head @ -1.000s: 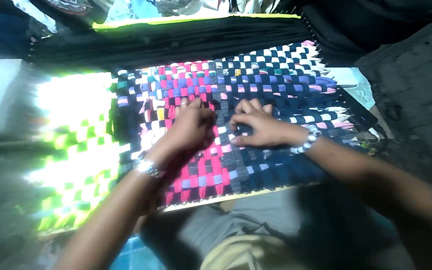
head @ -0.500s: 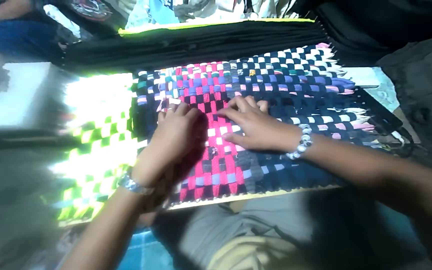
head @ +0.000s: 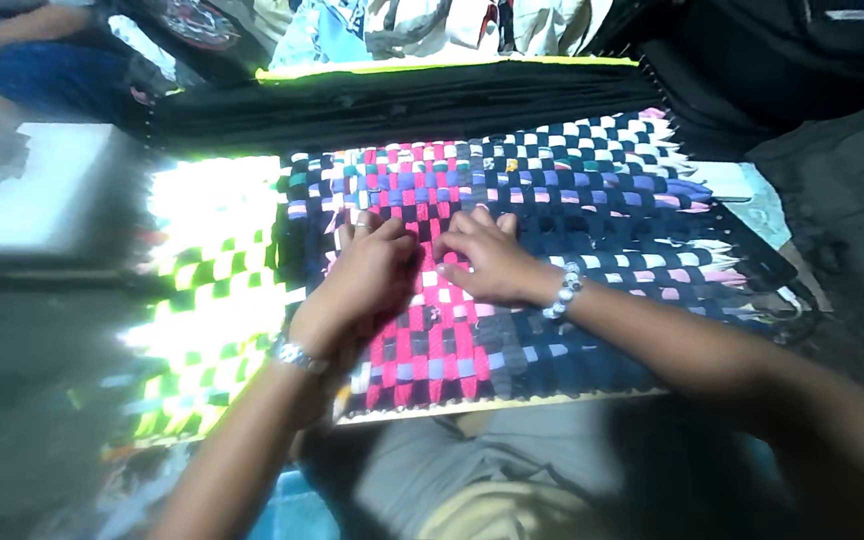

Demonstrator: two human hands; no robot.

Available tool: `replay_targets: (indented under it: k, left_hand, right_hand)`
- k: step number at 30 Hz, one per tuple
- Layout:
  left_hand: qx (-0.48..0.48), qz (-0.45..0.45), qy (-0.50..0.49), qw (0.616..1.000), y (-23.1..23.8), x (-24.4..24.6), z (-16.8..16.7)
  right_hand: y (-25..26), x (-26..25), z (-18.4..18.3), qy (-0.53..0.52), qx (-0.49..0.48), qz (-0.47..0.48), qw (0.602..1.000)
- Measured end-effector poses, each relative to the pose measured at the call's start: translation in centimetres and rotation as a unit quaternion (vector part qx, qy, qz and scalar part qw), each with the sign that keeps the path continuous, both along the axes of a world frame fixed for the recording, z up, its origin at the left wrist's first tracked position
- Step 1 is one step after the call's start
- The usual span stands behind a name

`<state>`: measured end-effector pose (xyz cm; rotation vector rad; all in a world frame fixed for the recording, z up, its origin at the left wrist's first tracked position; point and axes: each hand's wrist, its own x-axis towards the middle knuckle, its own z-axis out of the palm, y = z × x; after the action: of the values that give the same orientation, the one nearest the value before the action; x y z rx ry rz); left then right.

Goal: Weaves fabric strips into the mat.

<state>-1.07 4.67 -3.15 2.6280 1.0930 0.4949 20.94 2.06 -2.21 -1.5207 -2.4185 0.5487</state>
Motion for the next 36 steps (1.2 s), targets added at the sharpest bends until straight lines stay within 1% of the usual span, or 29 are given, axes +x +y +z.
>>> replay_targets:
  k: [4, 6, 8, 9, 11, 13, 15, 17, 19, 22, 24, 27, 29, 32, 36]
  left_hand:
    - [-0.053, -0.044, -0.022, 0.997, 0.9, -0.9, 0.2]
    - [-0.04, -0.059, -0.084, 0.994, 0.8, -1.8, -0.1]
    - [-0.003, -0.04, -0.154, 0.987, 0.6, -3.3, 0.3]
    - [0.017, -0.003, -0.162, 0.987, 0.4, -4.1, 0.9]
    - [0.017, 0.083, -0.132, 0.988, 0.1, -5.7, 2.5]
    - [-0.027, 0.131, -0.077, 0.988, -0.3, -6.7, 3.7]
    - [-0.049, 0.111, -0.036, 0.992, -0.9, -6.9, 3.6]
    - [-0.032, 0.08, -0.001, 0.996, -1.6, -6.2, 2.6]
    - [-0.003, 0.081, 0.025, 0.996, -2.0, -5.2, 1.8]
    - [0.01, 0.094, 0.026, 0.995, -1.8, -4.8, 1.2]
    - [0.025, 0.081, 0.01, 0.996, -1.6, -5.3, 0.8]
    - [0.039, 0.082, 0.008, 0.996, -1.6, -5.1, 0.2]
    - [0.039, 0.096, 0.021, 0.994, -1.7, -4.5, 0.3]
    - [0.042, 0.084, 0.015, 0.995, -1.7, -4.6, 0.4]
    - [0.014, 0.063, 0.004, 0.998, -0.4, -4.9, -0.1]
  right_hand:
    - [0.1, 0.6, 0.0, 0.031, 0.007, 0.027, 0.999]
    - [0.1, 0.8, -0.2, 0.059, 0.029, 0.033, 0.997]
    - [0.0, 0.9, -0.4, 0.092, 0.051, 0.026, 0.994]
    - [0.1, 0.9, -0.5, 0.103, 0.063, 0.02, 0.992]
    - [0.1, 0.7, -0.2, 0.111, 0.073, 0.006, 0.991]
    - [0.3, 0.2, 0.1, 0.081, 0.087, 0.006, 0.993]
    - [0.3, -0.4, 0.4, 0.045, 0.091, 0.022, 0.995]
    - [0.4, -1.4, 0.3, 0.037, 0.09, 0.026, 0.995]
    - [0.4, -2.8, 0.4, 0.038, 0.078, 0.011, 0.996]
    - [0.3, -4.9, 0.4, 0.006, 0.059, 0.0, 0.998]
    - [0.7, -5.5, 0.3, 0.005, 0.056, 0.004, 0.998]
    - [1.9, -5.4, 0.4, 0.04, 0.024, -0.002, 0.999]
    - [2.3, -5.5, 0.2, 0.035, 0.025, -0.002, 0.999]
    - [2.5, -5.4, -0.1, 0.022, 0.032, 0.03, 0.999]
    - [3.3, -4.8, -0.4, 0.036, 0.019, 0.079, 0.996]
